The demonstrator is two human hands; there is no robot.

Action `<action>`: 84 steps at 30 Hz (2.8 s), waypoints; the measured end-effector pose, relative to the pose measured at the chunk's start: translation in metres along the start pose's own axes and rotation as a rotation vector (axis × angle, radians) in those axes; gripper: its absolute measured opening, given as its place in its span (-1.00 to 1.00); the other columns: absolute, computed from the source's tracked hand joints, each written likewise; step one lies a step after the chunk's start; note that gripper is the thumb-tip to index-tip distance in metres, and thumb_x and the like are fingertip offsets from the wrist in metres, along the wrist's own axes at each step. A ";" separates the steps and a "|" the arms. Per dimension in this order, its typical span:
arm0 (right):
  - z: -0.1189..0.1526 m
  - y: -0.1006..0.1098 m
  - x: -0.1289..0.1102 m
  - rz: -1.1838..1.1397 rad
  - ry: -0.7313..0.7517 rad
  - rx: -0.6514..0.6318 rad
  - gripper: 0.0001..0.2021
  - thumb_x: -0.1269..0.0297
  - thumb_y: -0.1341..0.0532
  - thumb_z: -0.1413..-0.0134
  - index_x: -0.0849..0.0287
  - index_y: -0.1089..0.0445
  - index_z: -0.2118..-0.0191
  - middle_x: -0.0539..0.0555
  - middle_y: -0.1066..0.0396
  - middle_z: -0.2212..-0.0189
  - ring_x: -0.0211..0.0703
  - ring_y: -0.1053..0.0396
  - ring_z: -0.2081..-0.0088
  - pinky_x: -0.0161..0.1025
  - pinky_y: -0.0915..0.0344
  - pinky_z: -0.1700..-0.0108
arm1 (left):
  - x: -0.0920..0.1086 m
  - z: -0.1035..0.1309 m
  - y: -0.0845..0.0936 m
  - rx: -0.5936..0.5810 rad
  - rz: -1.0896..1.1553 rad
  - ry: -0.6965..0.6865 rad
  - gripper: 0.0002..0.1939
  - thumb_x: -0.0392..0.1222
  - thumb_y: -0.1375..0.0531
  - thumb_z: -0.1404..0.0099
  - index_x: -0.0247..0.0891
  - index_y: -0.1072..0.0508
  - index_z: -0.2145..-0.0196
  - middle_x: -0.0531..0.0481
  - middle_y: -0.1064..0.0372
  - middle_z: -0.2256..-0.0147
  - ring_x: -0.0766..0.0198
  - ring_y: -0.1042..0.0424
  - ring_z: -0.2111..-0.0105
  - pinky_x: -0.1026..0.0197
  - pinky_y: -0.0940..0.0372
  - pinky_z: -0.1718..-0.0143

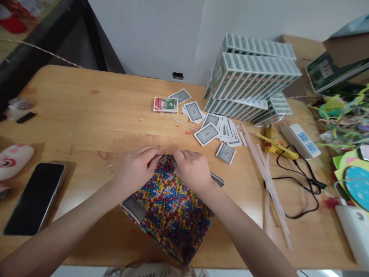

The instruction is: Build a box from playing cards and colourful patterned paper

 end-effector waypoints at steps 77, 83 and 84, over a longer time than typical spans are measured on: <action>-0.005 -0.007 0.039 -0.539 0.036 -0.623 -0.83 0.33 -0.02 -0.16 0.22 -0.29 0.19 0.13 -0.41 0.28 -0.16 -0.35 0.27 -0.24 -0.26 0.24 | 0.060 0.055 -0.045 -0.513 -0.541 0.288 -0.49 -0.37 -0.05 -0.20 -0.56 -0.21 -0.11 -0.57 -0.13 -0.07 -0.25 -0.13 -0.11 -0.04 -0.38 0.20; -0.002 -0.005 0.035 -0.542 0.032 -0.591 -0.83 0.35 -0.01 -0.16 0.17 -0.26 0.14 0.09 -0.41 0.28 -0.20 -0.35 0.31 -0.27 -0.26 0.28 | 0.058 0.058 -0.048 -0.470 -0.516 0.284 -0.50 -0.39 -0.04 -0.18 -0.54 -0.23 -0.11 -0.55 -0.14 -0.08 -0.24 -0.13 -0.11 -0.07 -0.37 0.20; -0.002 -0.004 0.035 -0.514 0.016 -0.592 -0.84 0.35 -0.01 -0.16 0.16 -0.26 0.15 0.07 -0.41 0.31 -0.20 -0.34 0.34 -0.28 -0.25 0.31 | 0.058 0.059 -0.049 -0.462 -0.508 0.280 -0.49 -0.40 -0.04 -0.18 -0.55 -0.23 -0.11 -0.57 -0.14 -0.08 -0.25 -0.13 -0.11 -0.08 -0.37 0.20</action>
Point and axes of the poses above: each hand's wrist, its own z-axis away from the middle knuckle, its own y-axis out of the back of the hand, x = y × z, the point moved 3 cm from there along -z, towards the middle knuckle
